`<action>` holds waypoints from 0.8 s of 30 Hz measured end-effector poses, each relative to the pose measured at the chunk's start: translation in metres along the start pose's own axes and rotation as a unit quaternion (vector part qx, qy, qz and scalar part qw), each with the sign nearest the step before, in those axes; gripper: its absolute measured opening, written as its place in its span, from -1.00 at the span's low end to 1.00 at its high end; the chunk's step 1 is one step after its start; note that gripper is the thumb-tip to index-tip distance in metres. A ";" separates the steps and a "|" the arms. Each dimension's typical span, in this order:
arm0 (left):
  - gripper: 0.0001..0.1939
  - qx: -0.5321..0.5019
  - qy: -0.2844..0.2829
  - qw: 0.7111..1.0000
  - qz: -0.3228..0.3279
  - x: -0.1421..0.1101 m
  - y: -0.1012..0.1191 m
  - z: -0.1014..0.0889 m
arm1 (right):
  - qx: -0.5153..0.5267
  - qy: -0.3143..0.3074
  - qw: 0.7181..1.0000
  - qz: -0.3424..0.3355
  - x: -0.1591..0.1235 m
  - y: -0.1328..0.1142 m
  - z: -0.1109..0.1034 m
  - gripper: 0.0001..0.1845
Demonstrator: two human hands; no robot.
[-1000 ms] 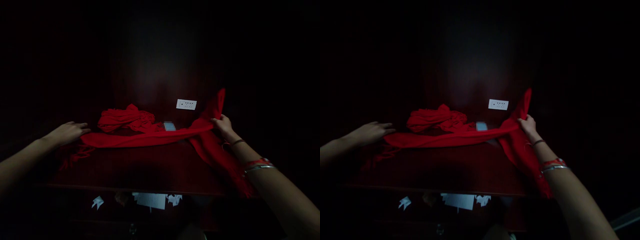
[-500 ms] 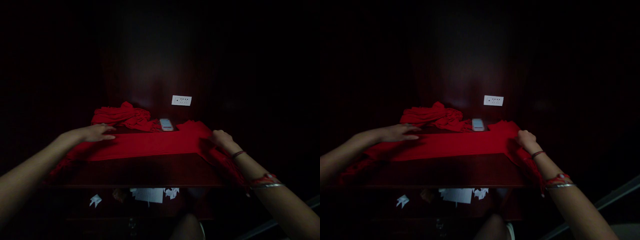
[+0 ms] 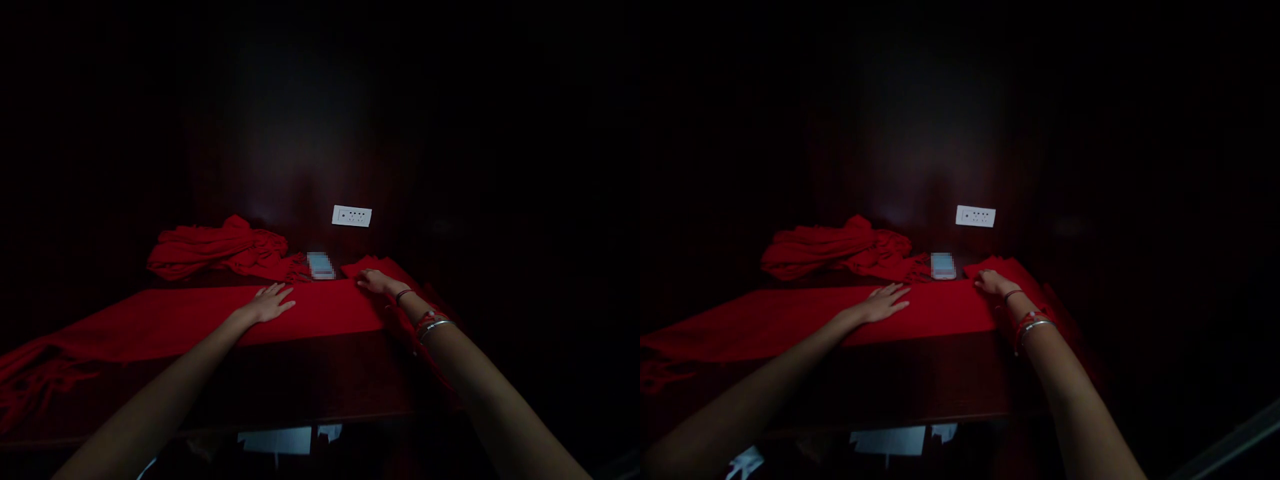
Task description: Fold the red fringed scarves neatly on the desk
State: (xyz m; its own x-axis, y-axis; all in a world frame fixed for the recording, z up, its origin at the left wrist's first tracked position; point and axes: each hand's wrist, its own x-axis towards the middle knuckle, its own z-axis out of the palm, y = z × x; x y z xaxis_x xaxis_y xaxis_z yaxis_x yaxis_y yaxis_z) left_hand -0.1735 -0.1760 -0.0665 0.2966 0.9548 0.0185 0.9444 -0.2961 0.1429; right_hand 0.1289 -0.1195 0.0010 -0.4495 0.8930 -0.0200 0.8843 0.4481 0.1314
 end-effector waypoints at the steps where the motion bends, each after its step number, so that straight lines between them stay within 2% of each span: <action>1: -0.33 -0.001 0.002 1.000 0.006 0.000 -0.002 0.002 | 0.002 -0.009 1.000 -0.007 0.004 0.002 0.000 -0.66; 5: -0.35 0.006 0.050 0.999 0.019 -0.001 -0.005 -0.001 | 0.006 -0.043 0.999 -0.023 0.017 0.009 0.001 -0.64; 9: -0.50 0.035 0.091 0.995 0.007 0.000 -0.009 -0.011 | 0.033 -0.076 0.996 -0.028 0.025 0.019 -0.004 -0.59; 12: -0.58 0.047 0.083 0.995 0.005 0.001 -0.019 -0.020 | 0.048 -0.109 0.993 -0.018 0.024 0.029 -0.012 -0.64; 17: -0.67 0.024 0.032 0.998 0.055 -0.008 -0.046 -0.039 | 0.065 -0.153 0.986 -0.006 0.003 0.051 -0.026 -0.80; 21: -0.66 0.043 -0.005 0.999 0.014 -0.020 -0.065 -0.049 | -0.005 -0.111 0.994 0.003 -0.019 0.065 -0.019 -0.80; 24: -0.64 0.057 0.003 0.998 -0.011 -0.028 -0.078 -0.051 | -0.018 -0.061 0.998 0.011 -0.027 0.066 -0.006 -0.76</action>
State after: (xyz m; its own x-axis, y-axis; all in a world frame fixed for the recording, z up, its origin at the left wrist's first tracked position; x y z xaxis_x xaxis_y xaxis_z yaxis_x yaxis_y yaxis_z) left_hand -0.2628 -0.1783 -0.0274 0.2756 0.9610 0.0228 0.9606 -0.2762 0.0306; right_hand 0.1984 -0.1148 0.0161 -0.4092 0.9020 -0.1378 0.8878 0.4285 0.1681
